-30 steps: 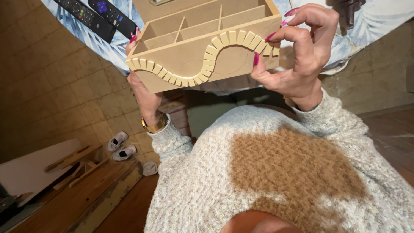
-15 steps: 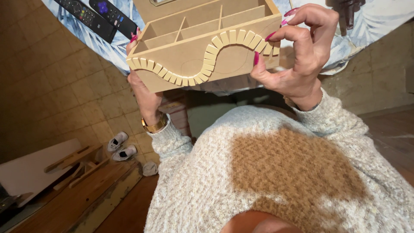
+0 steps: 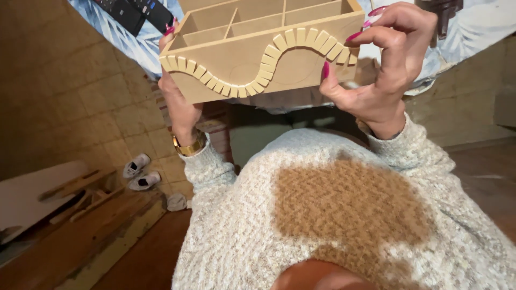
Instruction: Decorating the interior and exterior of a wooden box by gluing and positioning small decorative wooden strips.
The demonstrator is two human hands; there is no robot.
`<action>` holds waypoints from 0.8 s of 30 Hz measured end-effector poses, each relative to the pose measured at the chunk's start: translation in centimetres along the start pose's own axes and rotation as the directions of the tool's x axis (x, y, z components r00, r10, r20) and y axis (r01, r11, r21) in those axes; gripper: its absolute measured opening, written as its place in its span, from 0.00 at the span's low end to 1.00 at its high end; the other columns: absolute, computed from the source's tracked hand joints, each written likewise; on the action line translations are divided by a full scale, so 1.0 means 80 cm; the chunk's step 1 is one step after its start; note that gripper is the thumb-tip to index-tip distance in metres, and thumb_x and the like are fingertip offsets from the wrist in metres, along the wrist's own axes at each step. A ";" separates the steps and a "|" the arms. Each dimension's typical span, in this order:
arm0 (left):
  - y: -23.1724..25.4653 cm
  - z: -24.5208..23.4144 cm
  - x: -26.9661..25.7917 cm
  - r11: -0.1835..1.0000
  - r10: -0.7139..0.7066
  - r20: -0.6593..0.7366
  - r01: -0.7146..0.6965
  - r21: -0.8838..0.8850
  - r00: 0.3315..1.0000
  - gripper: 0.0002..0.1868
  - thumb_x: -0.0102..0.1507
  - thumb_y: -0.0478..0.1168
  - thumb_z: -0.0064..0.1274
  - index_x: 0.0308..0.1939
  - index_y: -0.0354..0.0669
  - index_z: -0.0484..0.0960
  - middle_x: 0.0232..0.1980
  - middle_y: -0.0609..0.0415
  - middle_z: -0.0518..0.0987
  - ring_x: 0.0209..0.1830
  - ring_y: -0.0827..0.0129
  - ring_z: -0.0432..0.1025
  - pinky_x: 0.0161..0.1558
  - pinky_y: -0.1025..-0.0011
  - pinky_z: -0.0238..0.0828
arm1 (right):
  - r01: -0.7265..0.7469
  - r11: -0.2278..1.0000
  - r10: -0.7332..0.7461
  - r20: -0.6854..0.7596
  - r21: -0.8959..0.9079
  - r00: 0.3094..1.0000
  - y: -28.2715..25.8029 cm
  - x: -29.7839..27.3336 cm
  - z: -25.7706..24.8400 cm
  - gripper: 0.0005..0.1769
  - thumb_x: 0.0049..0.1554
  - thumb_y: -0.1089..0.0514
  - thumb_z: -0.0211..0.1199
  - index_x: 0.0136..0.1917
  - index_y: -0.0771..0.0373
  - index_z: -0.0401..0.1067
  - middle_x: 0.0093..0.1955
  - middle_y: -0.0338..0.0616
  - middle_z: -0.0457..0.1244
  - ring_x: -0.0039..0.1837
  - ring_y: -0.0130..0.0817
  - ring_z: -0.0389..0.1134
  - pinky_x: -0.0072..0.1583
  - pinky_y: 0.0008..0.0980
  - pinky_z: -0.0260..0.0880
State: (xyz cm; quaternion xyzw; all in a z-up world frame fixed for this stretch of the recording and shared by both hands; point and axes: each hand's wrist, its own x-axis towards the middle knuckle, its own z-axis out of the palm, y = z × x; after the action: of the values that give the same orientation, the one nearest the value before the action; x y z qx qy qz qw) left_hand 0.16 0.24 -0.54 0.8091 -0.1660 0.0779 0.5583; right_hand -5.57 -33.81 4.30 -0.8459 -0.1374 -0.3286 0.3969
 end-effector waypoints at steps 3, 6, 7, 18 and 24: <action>-0.011 0.001 -0.002 0.999 -0.008 -0.007 0.008 -0.038 1.000 0.26 0.75 0.31 0.52 0.76 0.39 0.63 0.76 0.54 0.71 0.71 0.72 0.70 0.73 0.73 0.65 | 0.041 0.999 -0.041 -0.013 -0.033 0.999 -0.003 0.006 0.006 0.26 0.54 0.61 0.81 0.56 0.64 0.67 0.60 0.48 0.51 0.61 0.42 0.57 0.56 0.39 0.70; -0.012 0.002 -0.002 0.999 -0.013 -0.007 0.013 -0.041 1.000 0.26 0.74 0.30 0.55 0.75 0.39 0.66 0.78 0.57 0.67 0.71 0.73 0.71 0.74 0.73 0.65 | 0.018 0.999 -0.019 -0.032 -0.044 0.999 -0.008 0.008 0.011 0.27 0.51 0.60 0.82 0.55 0.65 0.66 0.58 0.49 0.51 0.62 0.42 0.57 0.54 0.39 0.68; -0.014 0.003 -0.002 0.999 -0.010 -0.006 0.010 -0.042 1.000 0.26 0.74 0.30 0.55 0.75 0.39 0.66 0.78 0.57 0.67 0.71 0.73 0.71 0.74 0.73 0.65 | 0.019 0.999 -0.021 -0.034 -0.046 0.999 -0.010 0.009 0.011 0.27 0.51 0.60 0.82 0.55 0.65 0.66 0.58 0.49 0.51 0.62 0.42 0.57 0.54 0.39 0.68; -0.014 0.004 -0.003 0.999 0.004 -0.021 -0.005 -0.036 1.000 0.27 0.73 0.29 0.57 0.74 0.40 0.66 0.78 0.60 0.65 0.71 0.73 0.70 0.73 0.74 0.65 | 0.002 0.990 -0.006 -0.024 -0.144 1.000 -0.016 0.010 0.013 0.27 0.49 0.64 0.80 0.55 0.65 0.66 0.58 0.50 0.52 0.60 0.43 0.58 0.57 0.42 0.69; -0.012 0.003 -0.003 1.000 -0.003 -0.019 0.003 0.005 1.000 0.27 0.73 0.29 0.57 0.74 0.40 0.65 0.77 0.61 0.66 0.70 0.73 0.71 0.72 0.74 0.66 | -0.034 0.999 0.032 -0.044 -0.042 0.999 -0.013 0.009 0.015 0.24 0.51 0.63 0.78 0.55 0.64 0.66 0.57 0.52 0.52 0.61 0.46 0.58 0.55 0.37 0.68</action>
State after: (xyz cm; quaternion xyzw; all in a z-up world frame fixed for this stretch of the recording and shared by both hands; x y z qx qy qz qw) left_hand 0.22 0.35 -1.52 0.8099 -0.1592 0.0851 0.5581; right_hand -5.04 -32.27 4.81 -0.8490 -0.1077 -0.3432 0.3872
